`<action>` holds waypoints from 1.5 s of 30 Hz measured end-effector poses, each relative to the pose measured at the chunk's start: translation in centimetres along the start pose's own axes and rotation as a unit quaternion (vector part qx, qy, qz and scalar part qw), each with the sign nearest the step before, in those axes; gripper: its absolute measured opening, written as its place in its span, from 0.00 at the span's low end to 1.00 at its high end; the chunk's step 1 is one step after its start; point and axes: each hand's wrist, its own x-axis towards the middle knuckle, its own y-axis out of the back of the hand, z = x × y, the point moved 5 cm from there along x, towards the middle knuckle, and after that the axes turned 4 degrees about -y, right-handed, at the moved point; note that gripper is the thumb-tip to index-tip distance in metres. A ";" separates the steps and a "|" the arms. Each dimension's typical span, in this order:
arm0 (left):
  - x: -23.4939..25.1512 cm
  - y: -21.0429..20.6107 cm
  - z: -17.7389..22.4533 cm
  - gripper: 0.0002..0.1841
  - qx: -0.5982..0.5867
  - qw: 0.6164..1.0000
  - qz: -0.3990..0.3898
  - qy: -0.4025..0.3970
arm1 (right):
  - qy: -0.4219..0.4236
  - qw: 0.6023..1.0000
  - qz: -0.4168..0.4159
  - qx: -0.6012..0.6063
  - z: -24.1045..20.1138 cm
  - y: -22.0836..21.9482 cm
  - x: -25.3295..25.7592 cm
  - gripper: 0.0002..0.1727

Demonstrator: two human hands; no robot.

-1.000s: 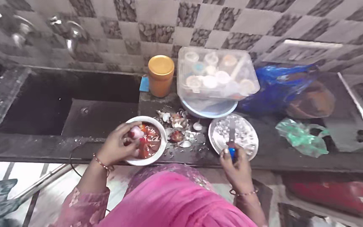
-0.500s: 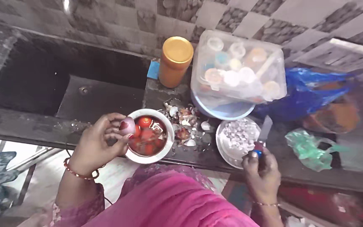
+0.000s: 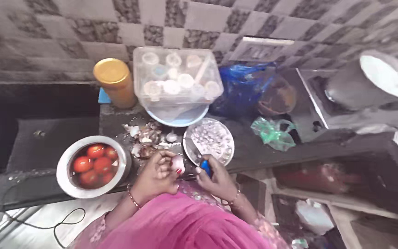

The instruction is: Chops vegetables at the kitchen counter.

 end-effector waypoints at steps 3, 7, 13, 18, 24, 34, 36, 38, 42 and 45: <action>1.1 -2.3 -0.2 0.35 0.036 0.998 -0.040 0.030 | -0.014 0.996 0.006 -0.086 0.5 1.5 -0.4 0.33; 1.8 -4.6 0.2 0.31 0.060 0.995 -0.074 0.013 | 0.014 0.989 0.036 -0.142 0.9 2.7 -0.5 0.39; 2.4 -6.7 -0.2 0.29 0.092 0.993 -0.067 -0.027 | 0.038 0.986 0.055 -0.150 1.7 3.9 -0.5 0.37; 2.6 -8.3 -0.2 0.28 0.106 0.992 -0.061 -0.016 | 0.037 0.988 0.027 -0.147 2.5 5.0 -0.5 0.38; 3.0 -9.5 -0.6 0.24 0.121 0.990 -0.064 -0.018 | 0.021 0.991 -0.008 -0.135 3.1 5.5 -0.4 0.37; 3.5 -9.3 0.0 0.15 0.143 0.989 -0.030 0.013 | 0.063 0.992 0.010 -0.111 4.3 4.0 0.3 0.36; 3.6 -9.1 0.2 0.15 0.139 0.990 -0.024 0.023 | 0.061 0.991 0.010 -0.118 4.4 3.7 0.6 0.37; 3.8 -8.8 0.1 0.14 0.157 0.987 -0.017 0.029 | 0.066 0.990 0.015 -0.124 4.3 3.3 0.9 0.36; 4.4 -7.7 -0.4 0.13 0.210 0.976 -0.006 0.062 | 0.075 0.987 0.028 -0.142 4.1 2.7 1.5 0.27; 4.9 -7.4 -0.6 0.13 0.200 0.977 0.002 0.076 | 0.065 0.985 0.032 -0.157 4.1 2.2 1.9 0.24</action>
